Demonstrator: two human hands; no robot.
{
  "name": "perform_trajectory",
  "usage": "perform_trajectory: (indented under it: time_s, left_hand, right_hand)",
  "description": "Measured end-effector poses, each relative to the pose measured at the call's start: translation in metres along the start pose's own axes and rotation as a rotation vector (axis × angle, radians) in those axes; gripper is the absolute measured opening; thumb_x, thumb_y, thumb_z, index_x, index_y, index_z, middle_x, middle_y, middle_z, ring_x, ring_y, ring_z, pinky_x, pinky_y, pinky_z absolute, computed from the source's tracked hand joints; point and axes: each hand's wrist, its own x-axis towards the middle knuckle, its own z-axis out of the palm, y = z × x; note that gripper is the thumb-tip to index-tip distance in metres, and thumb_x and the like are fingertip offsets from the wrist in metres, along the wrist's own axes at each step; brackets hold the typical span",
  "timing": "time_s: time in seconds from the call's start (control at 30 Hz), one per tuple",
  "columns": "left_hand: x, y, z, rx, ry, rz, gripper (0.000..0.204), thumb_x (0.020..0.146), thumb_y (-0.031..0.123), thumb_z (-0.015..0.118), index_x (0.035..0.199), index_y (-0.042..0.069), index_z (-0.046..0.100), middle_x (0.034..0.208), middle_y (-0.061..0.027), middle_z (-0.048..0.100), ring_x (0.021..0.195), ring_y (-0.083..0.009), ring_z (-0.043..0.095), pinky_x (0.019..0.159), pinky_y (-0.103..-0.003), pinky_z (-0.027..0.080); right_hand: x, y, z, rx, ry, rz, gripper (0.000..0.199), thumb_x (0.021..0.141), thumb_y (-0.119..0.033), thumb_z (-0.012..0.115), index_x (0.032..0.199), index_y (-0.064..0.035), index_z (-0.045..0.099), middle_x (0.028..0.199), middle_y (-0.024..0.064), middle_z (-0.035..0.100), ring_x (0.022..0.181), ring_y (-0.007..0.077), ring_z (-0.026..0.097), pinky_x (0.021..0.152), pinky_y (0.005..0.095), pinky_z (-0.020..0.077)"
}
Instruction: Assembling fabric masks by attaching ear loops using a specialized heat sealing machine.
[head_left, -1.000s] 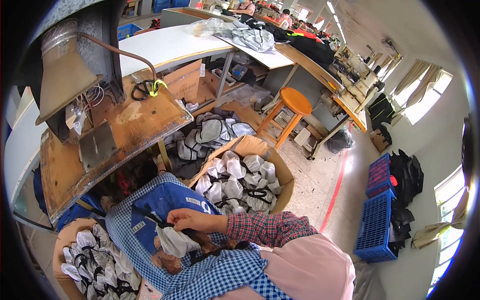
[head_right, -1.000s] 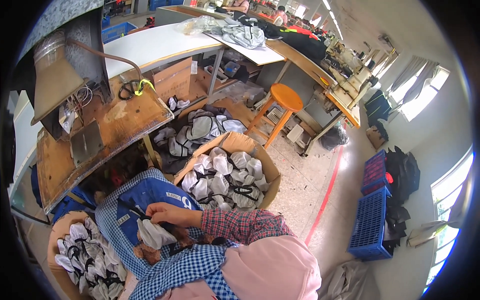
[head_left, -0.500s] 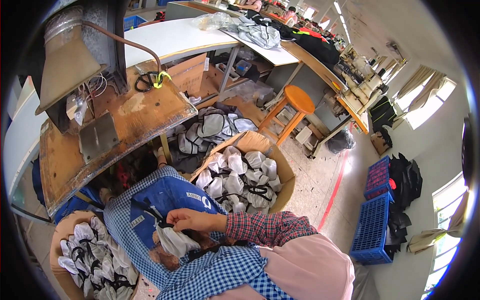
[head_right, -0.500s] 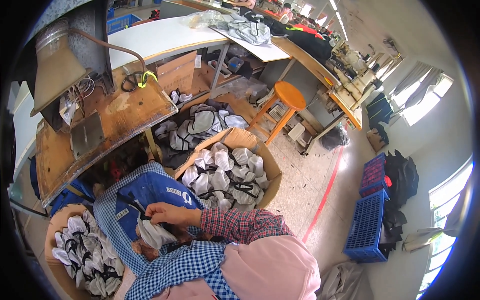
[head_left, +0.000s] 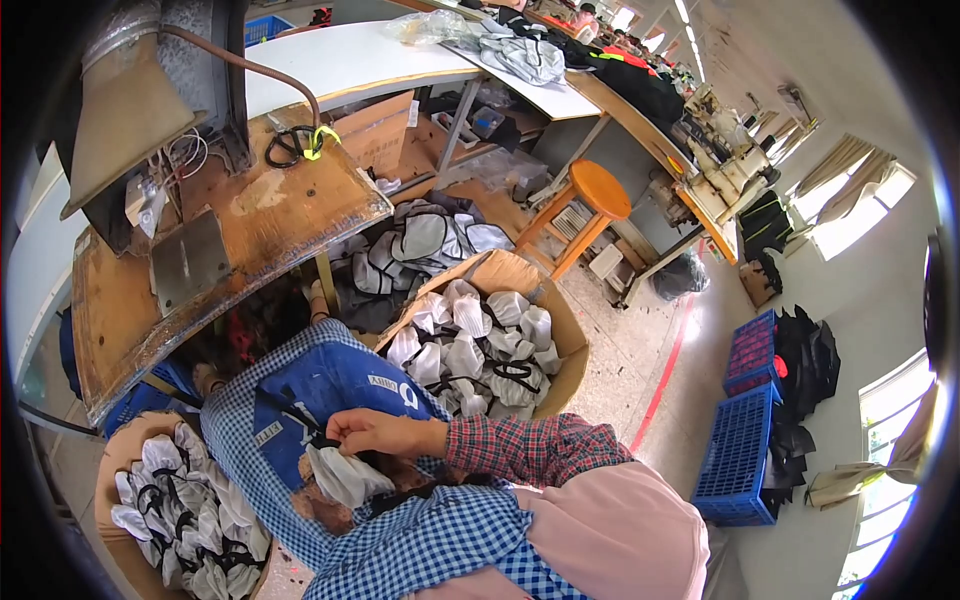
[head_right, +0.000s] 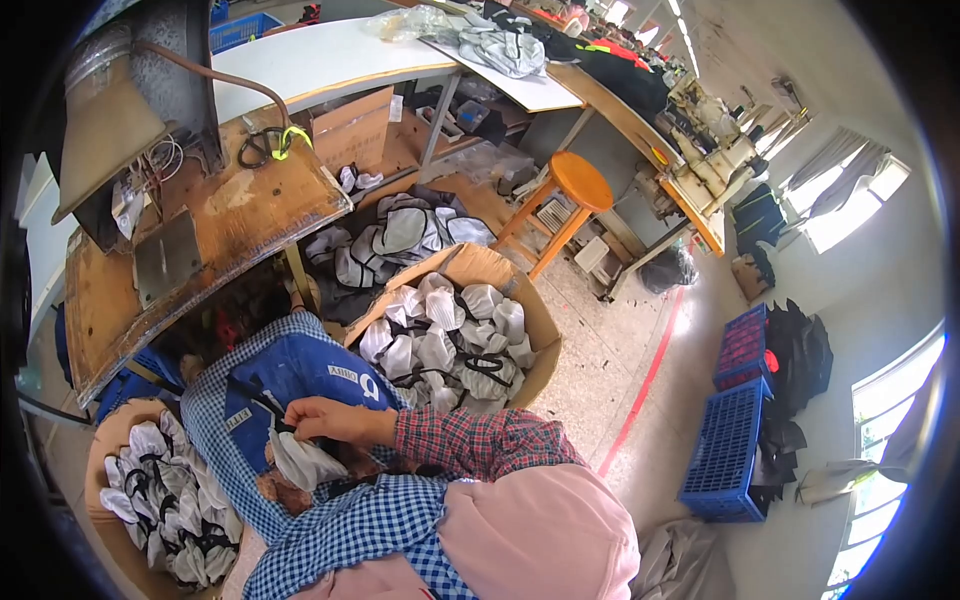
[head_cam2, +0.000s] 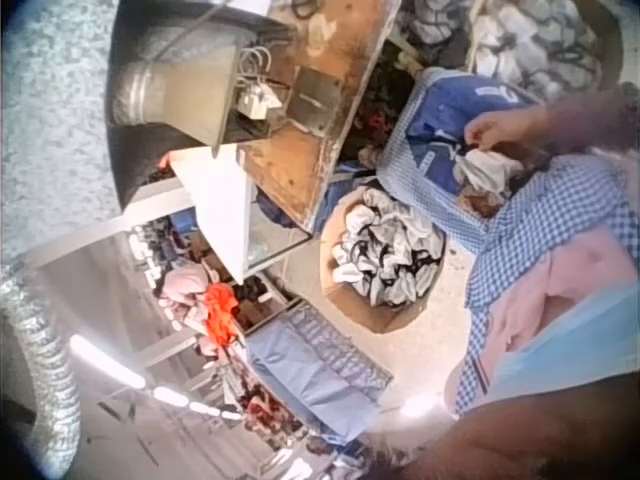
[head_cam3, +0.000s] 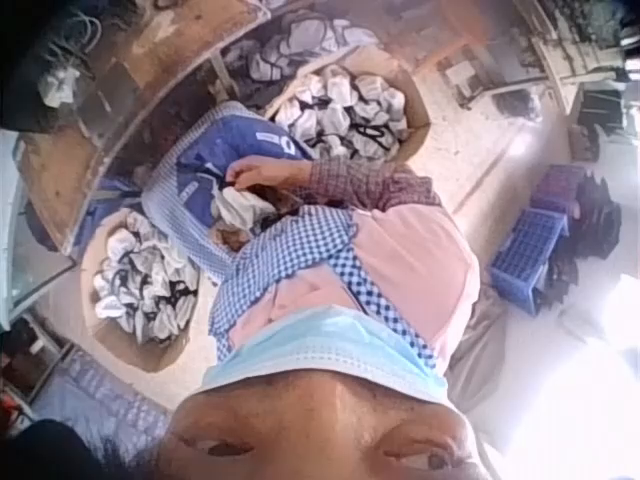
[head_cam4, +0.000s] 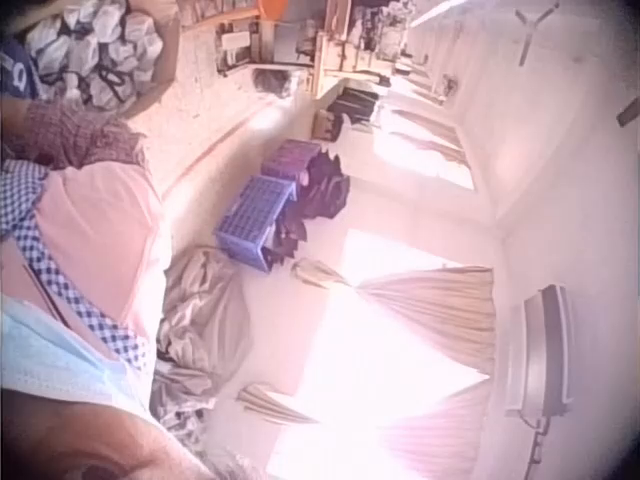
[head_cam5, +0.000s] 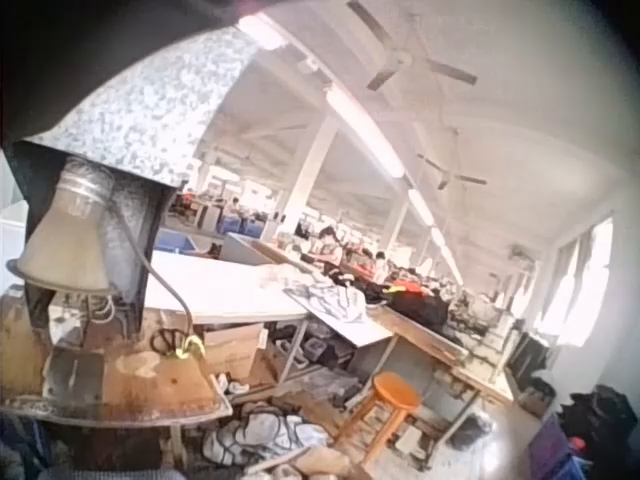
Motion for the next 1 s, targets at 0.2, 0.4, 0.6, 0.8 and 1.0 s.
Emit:
perform_trajectory:
  time_s: [0.2,0.4,0.6,0.8,1.0]
  left_hand:
    - [0.005,0.002,-0.011,-0.043,-0.049,-0.001,0.018,0.084,0.019,0.063,0.084,0.003,0.072,0.072,-0.0044,0.067,0.062,-0.0165,0.064,0.058,-0.031,0.047]
    - [0.012,0.006,-0.021,-0.096,-0.094,-0.018,0.018,0.085,0.019,0.063,0.085,0.003,0.072,0.073,-0.0042,0.068,0.063,-0.0163,0.064,0.058,-0.031,0.047]
    - [0.017,0.01,-0.036,-0.132,-0.143,-0.034,0.019,0.085,0.02,0.063,0.086,0.003,0.073,0.073,-0.0039,0.068,0.063,-0.0161,0.065,0.058,-0.031,0.048]
    - [0.032,0.014,-0.053,-0.172,-0.179,-0.036,0.019,0.085,0.02,0.063,0.087,0.004,0.073,0.074,-0.0037,0.069,0.063,-0.0159,0.065,0.058,-0.03,0.048]
    - [0.043,0.018,-0.066,-0.226,-0.223,-0.045,0.02,0.085,0.021,0.063,0.087,0.004,0.073,0.075,-0.0035,0.069,0.064,-0.0157,0.065,0.059,-0.03,0.049]
  right_hand:
    - [-0.001,0.004,0.001,-0.015,0.007,-0.009,0.02,0.084,-0.011,0.059,0.102,-0.004,0.057,0.091,-0.0017,0.055,0.085,0.0057,0.049,0.077,0.0218,0.0412]
    - [0.001,0.007,-0.002,0.004,0.016,-0.011,0.02,0.084,-0.011,0.059,0.102,-0.0036,0.056,0.091,-0.0023,0.055,0.086,0.0055,0.049,0.077,0.0215,0.0412]
    - [0.0,0.011,-0.004,0.001,0.008,-0.028,0.018,0.087,-0.009,0.059,0.103,-0.0036,0.055,0.093,-0.0035,0.055,0.085,0.004,0.049,0.076,0.0217,0.0426]
    - [-0.001,0.012,-0.004,-0.02,0.004,-0.03,0.018,0.087,-0.011,0.06,0.103,-0.0036,0.054,0.091,-0.0044,0.054,0.083,0.0028,0.048,0.074,0.0208,0.0416]
    - [-0.001,0.009,-0.001,-0.017,0.023,-0.018,0.019,0.085,-0.011,0.06,0.102,-0.0038,0.056,0.089,-0.0038,0.052,0.084,0.0047,0.046,0.074,0.0213,0.0393]
